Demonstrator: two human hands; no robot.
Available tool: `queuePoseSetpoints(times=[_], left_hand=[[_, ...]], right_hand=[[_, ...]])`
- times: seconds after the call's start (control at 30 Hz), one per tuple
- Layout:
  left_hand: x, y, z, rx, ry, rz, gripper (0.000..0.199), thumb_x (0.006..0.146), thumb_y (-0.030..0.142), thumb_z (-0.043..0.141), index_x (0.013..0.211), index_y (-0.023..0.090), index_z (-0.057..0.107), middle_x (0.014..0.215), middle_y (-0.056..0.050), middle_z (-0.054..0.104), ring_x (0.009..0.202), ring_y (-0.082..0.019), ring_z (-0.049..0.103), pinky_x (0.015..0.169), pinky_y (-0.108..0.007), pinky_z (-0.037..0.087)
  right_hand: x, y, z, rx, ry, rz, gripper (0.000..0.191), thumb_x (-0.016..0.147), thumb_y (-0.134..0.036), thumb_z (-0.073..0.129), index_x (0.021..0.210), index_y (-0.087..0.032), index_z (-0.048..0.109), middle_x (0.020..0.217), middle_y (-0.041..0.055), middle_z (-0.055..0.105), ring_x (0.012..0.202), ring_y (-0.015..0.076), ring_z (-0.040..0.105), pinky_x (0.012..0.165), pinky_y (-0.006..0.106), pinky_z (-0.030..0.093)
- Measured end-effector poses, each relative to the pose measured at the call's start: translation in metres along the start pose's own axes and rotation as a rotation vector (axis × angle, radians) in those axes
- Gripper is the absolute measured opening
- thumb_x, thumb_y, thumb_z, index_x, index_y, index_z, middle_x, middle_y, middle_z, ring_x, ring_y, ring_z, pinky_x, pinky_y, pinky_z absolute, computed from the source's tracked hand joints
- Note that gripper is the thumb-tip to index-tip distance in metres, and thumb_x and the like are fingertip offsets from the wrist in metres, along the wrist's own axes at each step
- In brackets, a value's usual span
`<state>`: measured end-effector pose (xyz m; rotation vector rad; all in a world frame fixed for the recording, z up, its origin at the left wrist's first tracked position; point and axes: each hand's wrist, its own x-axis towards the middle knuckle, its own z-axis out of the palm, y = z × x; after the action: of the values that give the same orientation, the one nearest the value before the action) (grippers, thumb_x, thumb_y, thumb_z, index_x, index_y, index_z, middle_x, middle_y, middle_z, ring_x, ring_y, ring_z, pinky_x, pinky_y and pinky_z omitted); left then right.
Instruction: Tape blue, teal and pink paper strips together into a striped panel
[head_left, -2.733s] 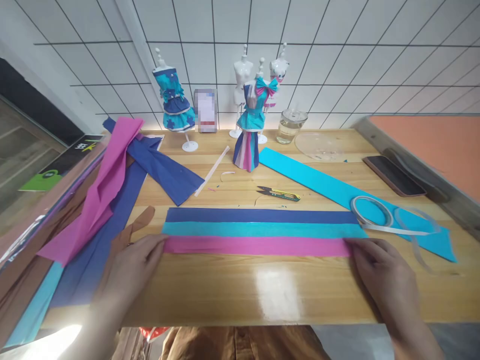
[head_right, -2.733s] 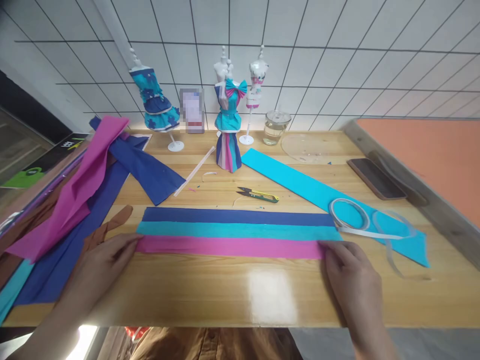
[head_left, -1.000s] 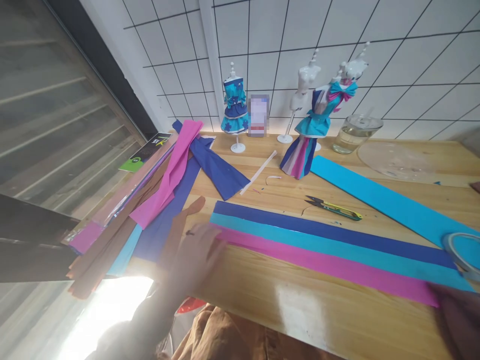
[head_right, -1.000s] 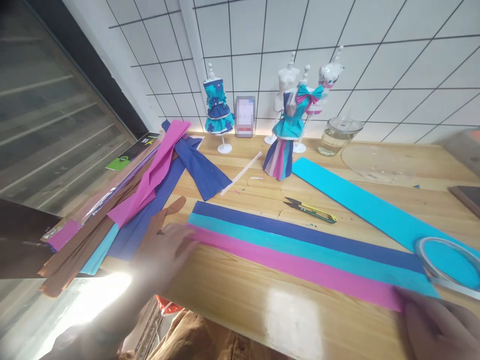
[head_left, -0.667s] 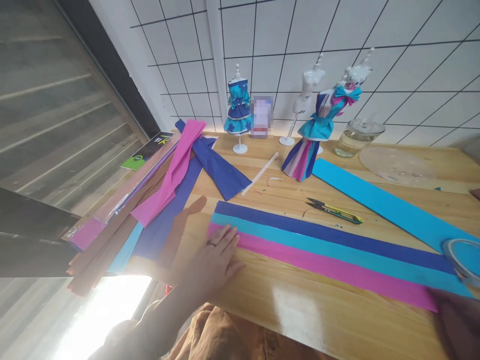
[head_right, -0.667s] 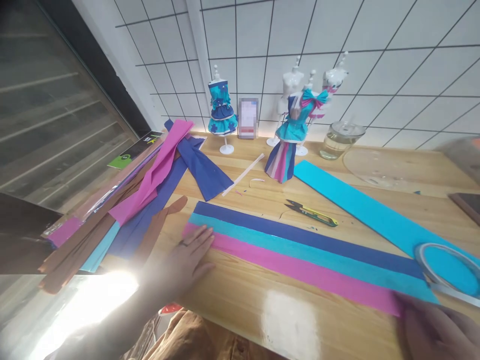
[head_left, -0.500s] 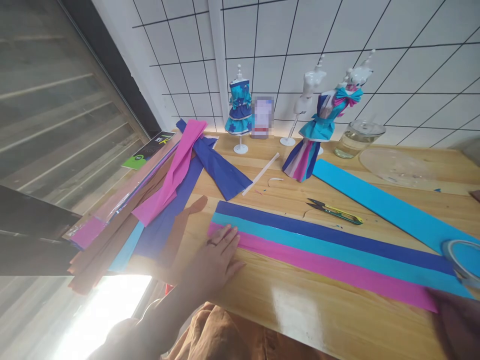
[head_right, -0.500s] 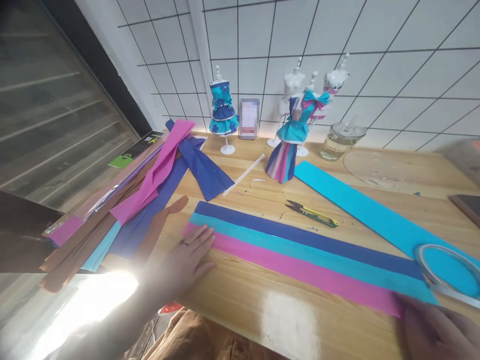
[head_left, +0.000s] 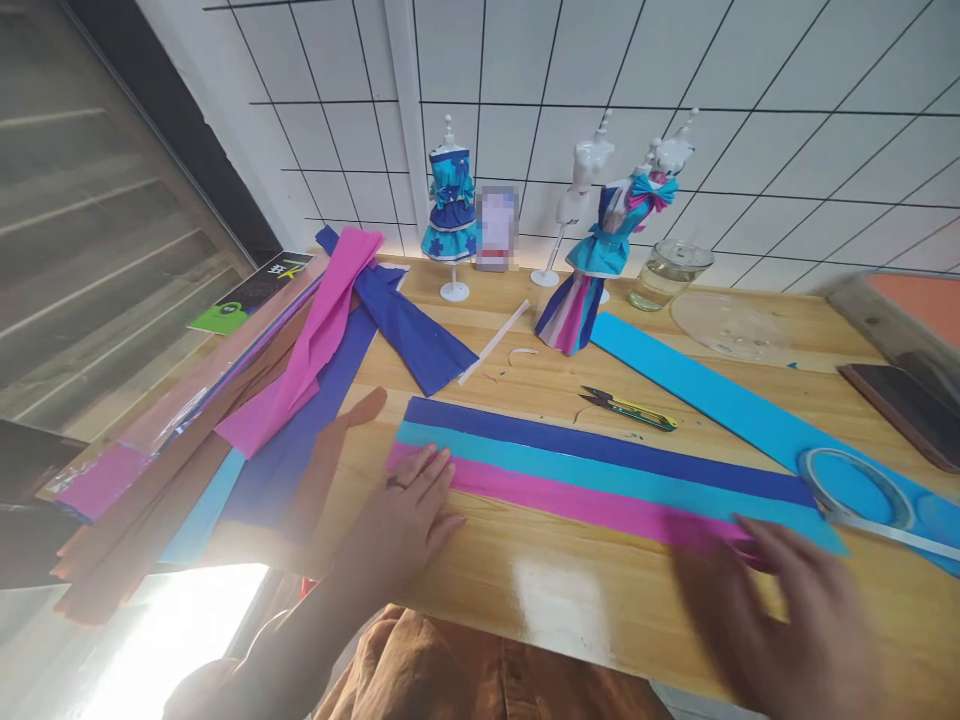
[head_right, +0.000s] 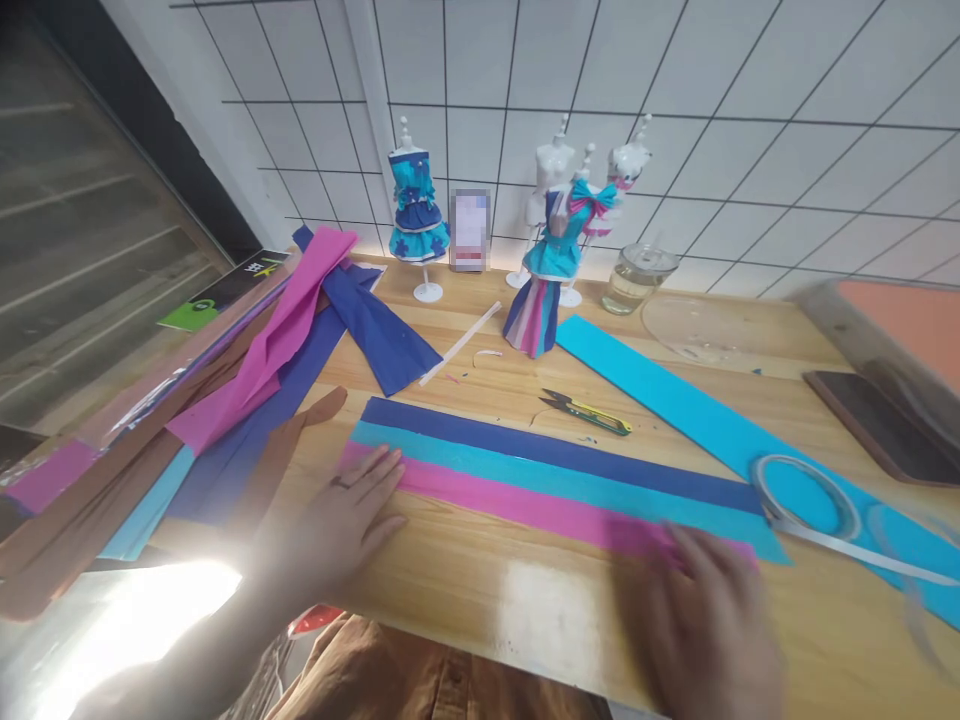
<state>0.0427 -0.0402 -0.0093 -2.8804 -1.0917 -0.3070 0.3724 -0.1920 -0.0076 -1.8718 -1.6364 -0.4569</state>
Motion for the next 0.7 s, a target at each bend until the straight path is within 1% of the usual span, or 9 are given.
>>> queuePoseSetpoints(times=[0.07, 0.13, 0.2, 0.27, 0.37, 0.47, 0.57, 0.7], left_hand=[[0.0, -0.001, 0.002, -0.006, 0.015, 0.005, 0.05, 0.094, 0.043, 0.034, 0.128, 0.01, 0.05, 0.135, -0.01, 0.049, 0.129, -0.027, 0.04, 0.102, -0.042, 0.04], [0.0, -0.002, 0.004, -0.015, 0.032, 0.004, 0.05, 0.094, 0.043, 0.034, 0.127, 0.011, 0.051, 0.134, -0.009, 0.051, 0.128, -0.027, 0.041, 0.101, -0.042, 0.041], [0.0, -0.002, 0.004, -0.014, 0.039, 0.008, 0.05, 0.094, 0.043, 0.033, 0.127, 0.011, 0.052, 0.133, -0.009, 0.051, 0.128, -0.027, 0.041, 0.1, -0.042, 0.042], [0.001, -0.003, 0.005, -0.003, 0.037, 0.019, 0.05, 0.094, 0.042, 0.033, 0.126, 0.01, 0.052, 0.134, -0.01, 0.051, 0.128, -0.027, 0.041, 0.1, -0.043, 0.042], [0.001, -0.004, 0.005, 0.005, 0.043, 0.044, 0.05, 0.094, 0.041, 0.033, 0.125, 0.007, 0.054, 0.132, -0.012, 0.052, 0.127, -0.029, 0.042, 0.099, -0.044, 0.043], [0.001, -0.005, 0.007, -0.01, 0.064, 0.052, 0.05, 0.094, 0.041, 0.034, 0.124, 0.008, 0.055, 0.131, -0.013, 0.053, 0.127, -0.029, 0.043, 0.097, -0.044, 0.044], [0.001, -0.006, 0.008, -0.015, 0.081, 0.059, 0.049, 0.094, 0.041, 0.032, 0.124, 0.009, 0.055, 0.13, -0.012, 0.053, 0.126, -0.029, 0.044, 0.096, -0.045, 0.044], [0.001, -0.007, 0.009, 0.0, 0.089, 0.078, 0.05, 0.094, 0.041, 0.031, 0.122, 0.008, 0.056, 0.129, -0.013, 0.054, 0.125, -0.03, 0.045, 0.096, -0.045, 0.044]], right_hand=[[0.011, -0.039, 0.012, 0.126, -0.129, -0.131, 0.034, 0.09, -0.028, 0.047, 0.123, -0.018, 0.05, 0.113, 0.0135, 0.056, 0.102, 0.0279, 0.054, 0.082, 0.045, 0.047], [0.016, -0.071, 0.026, 0.222, -0.233, -0.179, 0.037, 0.09, -0.022, 0.048, 0.127, -0.018, 0.046, 0.126, 0.0129, 0.051, 0.116, 0.0259, 0.048, 0.093, 0.044, 0.045], [0.016, -0.091, 0.039, 0.238, -0.295, -0.269, 0.044, 0.09, -0.023, 0.048, 0.133, -0.016, 0.039, 0.133, 0.0127, 0.047, 0.125, 0.0262, 0.041, 0.1, 0.048, 0.041], [0.015, -0.101, 0.049, 0.203, -0.337, -0.311, 0.049, 0.091, -0.023, 0.047, 0.138, -0.014, 0.034, 0.135, 0.0123, 0.045, 0.13, 0.0255, 0.035, 0.104, 0.051, 0.037], [0.012, -0.103, 0.055, 0.134, -0.398, -0.311, 0.053, 0.093, -0.025, 0.045, 0.142, -0.012, 0.028, 0.138, 0.0121, 0.043, 0.133, 0.024, 0.03, 0.106, 0.05, 0.035], [0.011, -0.097, 0.053, 0.098, -0.436, -0.297, 0.055, 0.093, -0.028, 0.044, 0.143, -0.011, 0.026, 0.14, 0.012, 0.04, 0.134, 0.0231, 0.028, 0.107, 0.049, 0.034], [0.01, -0.089, 0.048, 0.085, -0.439, -0.266, 0.057, 0.093, -0.029, 0.043, 0.144, -0.012, 0.024, 0.14, 0.0118, 0.039, 0.134, 0.0225, 0.028, 0.107, 0.048, 0.034], [0.01, -0.077, 0.042, 0.072, -0.432, -0.227, 0.061, 0.093, -0.03, 0.043, 0.146, -0.014, 0.017, 0.141, 0.0116, 0.038, 0.134, 0.023, 0.028, 0.105, 0.048, 0.036]])
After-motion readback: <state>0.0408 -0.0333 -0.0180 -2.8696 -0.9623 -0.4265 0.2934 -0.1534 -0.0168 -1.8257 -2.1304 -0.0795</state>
